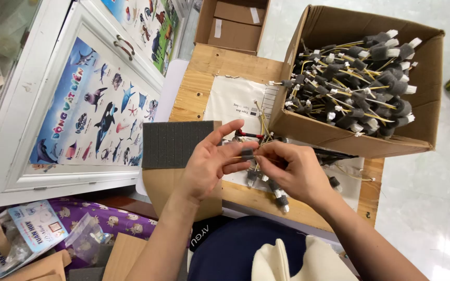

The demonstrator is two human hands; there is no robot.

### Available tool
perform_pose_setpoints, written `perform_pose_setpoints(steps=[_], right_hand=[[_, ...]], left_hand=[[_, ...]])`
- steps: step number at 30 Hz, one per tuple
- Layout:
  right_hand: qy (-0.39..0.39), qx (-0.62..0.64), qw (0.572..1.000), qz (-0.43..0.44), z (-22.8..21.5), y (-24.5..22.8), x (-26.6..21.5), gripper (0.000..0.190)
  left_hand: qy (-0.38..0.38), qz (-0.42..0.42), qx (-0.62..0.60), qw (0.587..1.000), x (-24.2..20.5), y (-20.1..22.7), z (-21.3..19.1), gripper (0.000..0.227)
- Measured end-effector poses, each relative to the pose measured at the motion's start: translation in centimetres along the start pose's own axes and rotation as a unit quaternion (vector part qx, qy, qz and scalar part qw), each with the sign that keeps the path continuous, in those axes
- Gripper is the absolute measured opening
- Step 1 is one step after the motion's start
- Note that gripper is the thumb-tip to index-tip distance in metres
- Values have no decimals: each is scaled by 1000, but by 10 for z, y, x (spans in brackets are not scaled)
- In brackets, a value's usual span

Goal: Assemble small wire components by attaching foam pads to the wire bundles.

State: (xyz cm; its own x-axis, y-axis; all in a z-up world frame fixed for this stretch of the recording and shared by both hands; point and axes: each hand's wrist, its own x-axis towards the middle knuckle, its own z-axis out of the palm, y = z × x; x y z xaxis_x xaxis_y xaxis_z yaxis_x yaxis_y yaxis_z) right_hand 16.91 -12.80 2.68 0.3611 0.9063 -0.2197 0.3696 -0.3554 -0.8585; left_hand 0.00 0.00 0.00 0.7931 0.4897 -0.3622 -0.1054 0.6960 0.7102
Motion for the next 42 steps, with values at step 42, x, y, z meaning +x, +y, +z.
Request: perform_pose_setpoints(steps=[42], right_hand=[[-83, 484, 855, 168, 17, 78, 5, 44]], left_hand=[[-100, 234, 312, 915, 120, 25, 111, 28]])
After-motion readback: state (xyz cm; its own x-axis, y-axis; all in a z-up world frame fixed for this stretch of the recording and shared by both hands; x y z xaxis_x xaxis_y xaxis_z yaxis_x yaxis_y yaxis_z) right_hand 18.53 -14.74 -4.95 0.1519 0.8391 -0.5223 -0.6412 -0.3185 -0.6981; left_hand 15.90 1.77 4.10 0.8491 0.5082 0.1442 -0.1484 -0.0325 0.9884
